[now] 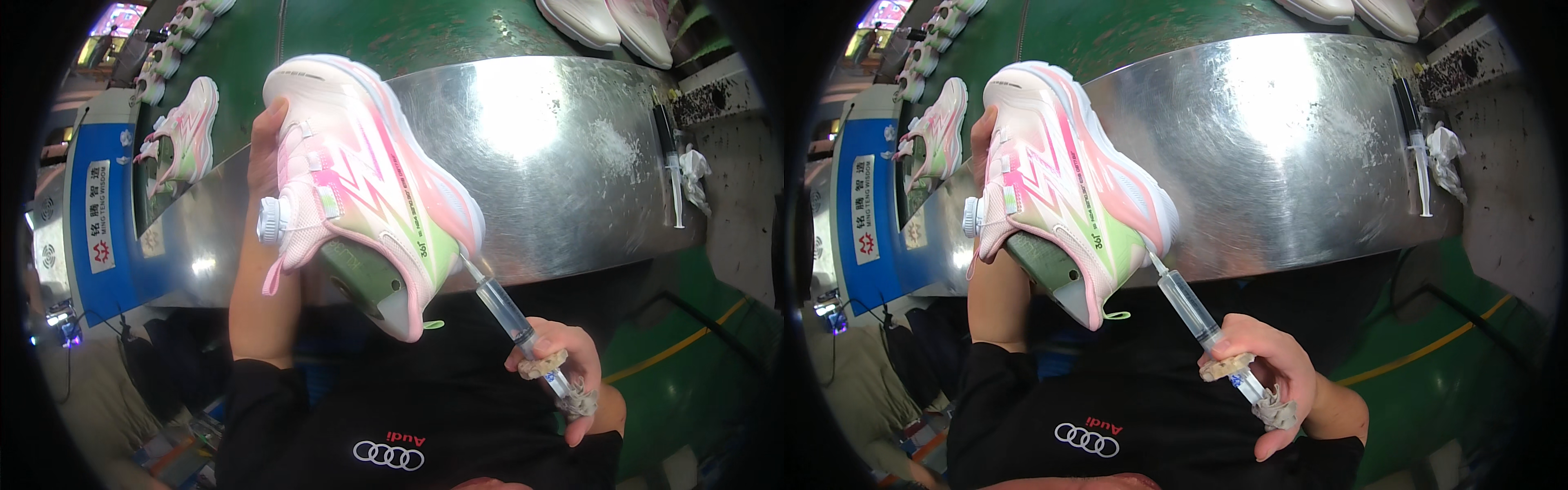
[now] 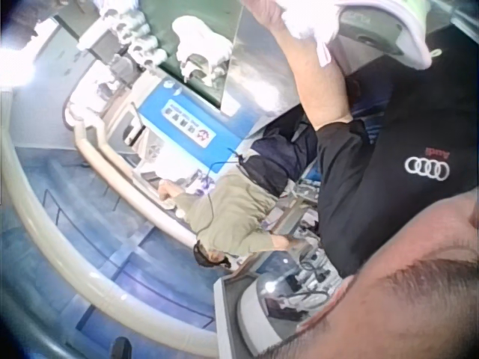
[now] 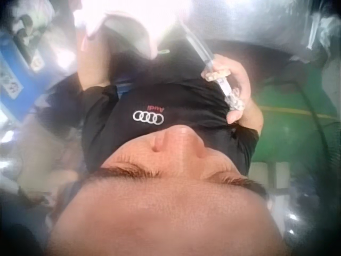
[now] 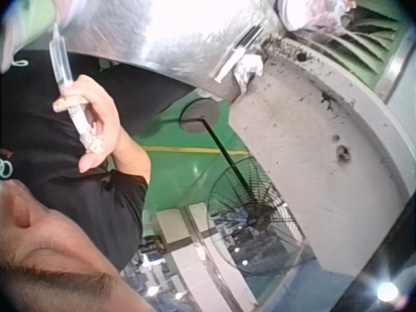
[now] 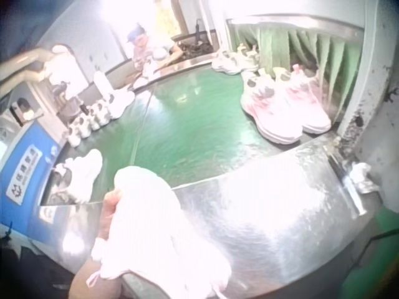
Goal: The person picks up shoes, injects adhesive into their seams using a syringe, and places the shoes onto a conveyor belt.
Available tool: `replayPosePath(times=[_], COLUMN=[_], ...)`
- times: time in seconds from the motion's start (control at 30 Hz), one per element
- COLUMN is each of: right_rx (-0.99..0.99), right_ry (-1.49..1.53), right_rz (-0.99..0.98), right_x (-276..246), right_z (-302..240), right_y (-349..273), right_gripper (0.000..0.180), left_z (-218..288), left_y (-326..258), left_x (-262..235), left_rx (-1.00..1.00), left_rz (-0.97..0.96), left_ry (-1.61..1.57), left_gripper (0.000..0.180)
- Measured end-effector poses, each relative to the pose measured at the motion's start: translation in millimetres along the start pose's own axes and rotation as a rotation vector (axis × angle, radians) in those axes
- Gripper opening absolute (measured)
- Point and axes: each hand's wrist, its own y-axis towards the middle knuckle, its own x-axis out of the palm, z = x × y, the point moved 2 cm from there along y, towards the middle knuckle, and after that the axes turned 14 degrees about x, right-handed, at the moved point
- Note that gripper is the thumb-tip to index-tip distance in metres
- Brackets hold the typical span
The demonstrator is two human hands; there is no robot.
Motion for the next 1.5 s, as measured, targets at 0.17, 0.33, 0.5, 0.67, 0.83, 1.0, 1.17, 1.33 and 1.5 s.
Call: replayPosePath(times=[0.17,0.33,0.5,0.67,0.83,1.0,1.17,1.33,1.5], right_rx=[0.020,0.026,-0.014,0.019,0.001,0.004,-0.048,-0.045,-0.023], right_ry=[-0.028,-0.139,-0.239,-0.375,-0.421,-0.450,-0.448,-0.446,-0.474], right_rz=[0.013,0.004,0.018,0.009,-0.001,0.016,0.050,0.055,0.058], right_x=[-3.3,-7.3,-4.6,-2.1,3.2,8.7,12.4,17.7,21.4], right_z=[4.6,5.6,8.1,4.0,4.1,3.1,3.6,3.2,-0.5], right_y=[4.8,13.3,19.8,26.4,31.2,29.3,25.5,21.5,17.8], right_gripper=[0.090,0.089,0.087,0.084,0.084,0.085,0.086,0.087,0.087], left_z=[11.9,38.1,61.2,63.5,66.2,52.8,35.6,20.2,6.0], left_y=[-12.2,-36.0,-53.5,-81.9,-115.9,-139.4,-161.8,-173.6,-175.6], left_x=[-13.6,-37.3,-72.5,-83.0,-91.3,-74.5,-63.6,-61.2,-47.9], left_rx=[-0.013,-0.079,-0.134,0.201,0.036,-0.035,-0.114,-0.164,-0.225], left_rz=[0.136,0.131,-0.125,-0.202,0.110,0.149,0.114,0.092,0.054], left_ry=[0.169,0.245,0.402,0.878,0.574,0.707,0.478,0.367,0.280], left_gripper=[0.060,0.057,0.055,0.047,0.057,0.046,0.073,0.077,0.081])
